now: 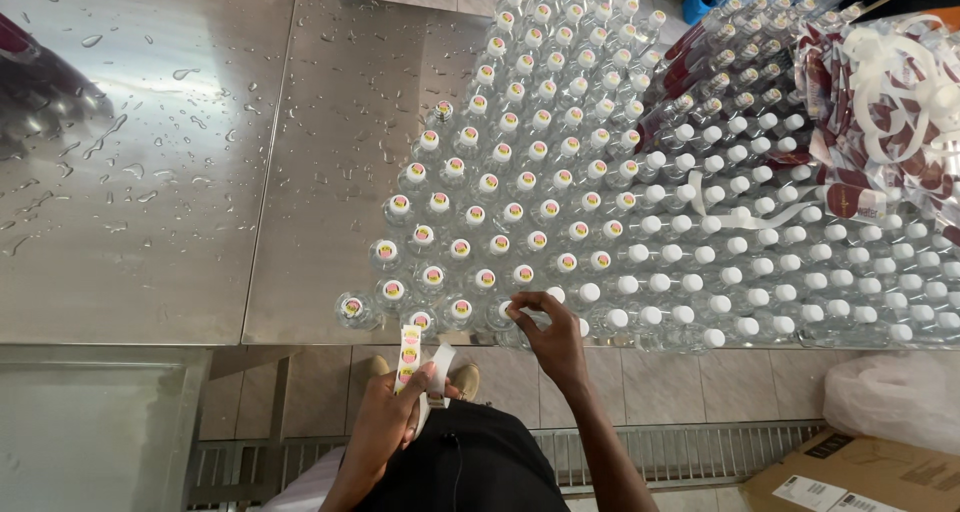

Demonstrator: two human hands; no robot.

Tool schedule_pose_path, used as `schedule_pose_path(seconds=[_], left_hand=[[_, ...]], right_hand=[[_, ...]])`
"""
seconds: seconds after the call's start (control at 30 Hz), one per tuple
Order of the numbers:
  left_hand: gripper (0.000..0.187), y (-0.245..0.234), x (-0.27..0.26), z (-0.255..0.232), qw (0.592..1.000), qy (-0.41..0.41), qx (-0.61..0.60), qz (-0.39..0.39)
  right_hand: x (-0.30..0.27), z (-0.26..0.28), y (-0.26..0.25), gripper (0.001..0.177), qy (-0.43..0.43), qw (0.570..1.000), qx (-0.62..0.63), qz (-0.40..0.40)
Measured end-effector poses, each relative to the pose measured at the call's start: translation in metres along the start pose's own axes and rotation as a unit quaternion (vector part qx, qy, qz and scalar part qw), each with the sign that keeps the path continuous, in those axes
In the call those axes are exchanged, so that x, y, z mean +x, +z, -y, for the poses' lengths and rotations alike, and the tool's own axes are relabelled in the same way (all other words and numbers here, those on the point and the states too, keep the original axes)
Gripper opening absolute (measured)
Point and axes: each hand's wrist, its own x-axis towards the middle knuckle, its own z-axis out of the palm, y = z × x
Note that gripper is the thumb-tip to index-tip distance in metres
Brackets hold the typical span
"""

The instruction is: The person stands at a stainless steel counter and applies small round stickers to the white caps of numerous clear plastic water bottles. They peel each sticker from a sheet held in the left hand and press it onto the bottle cap with the right hand, working systematically through the rows of bottles.

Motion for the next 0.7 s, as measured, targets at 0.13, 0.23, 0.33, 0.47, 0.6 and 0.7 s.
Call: schedule_pose_path(seconds=[0.13,0.23,0.33,0.47,0.6,0.7], left_hand=[[0.063,-0.001,0.007,0.009,1.000,0.009,0.008,0.014],[0.062,0.002,0.008,0.006,1.000,-0.004,0.026,0.012],[0.060,0.004,0.007,0.004,1.000,-0.010,0.001,0.007],[0.060,0.006,0.008,0.003,1.000,-0.013,0.006,0.010],[0.060,0.008,0.012,0.006,1.000,-0.016,0.014,0.011],[0.054,0.015,0.011,0.001,0.999,-0.038,-0.009,-0.004]], right_hand=[[-0.001,-0.001,0.001,0.016,-0.018,1.000,0.002,-0.006],[0.000,0.003,0.000,0.017,-0.017,1.000,0.006,0.002],[0.002,0.003,0.002,0.017,-0.008,1.000,0.023,-0.005],[0.004,0.001,0.003,0.017,-0.002,0.999,0.033,0.002],[0.007,-0.005,0.006,0.020,0.046,0.997,0.057,0.012],[0.009,-0.012,0.006,0.025,-0.048,0.997,0.057,0.017]])
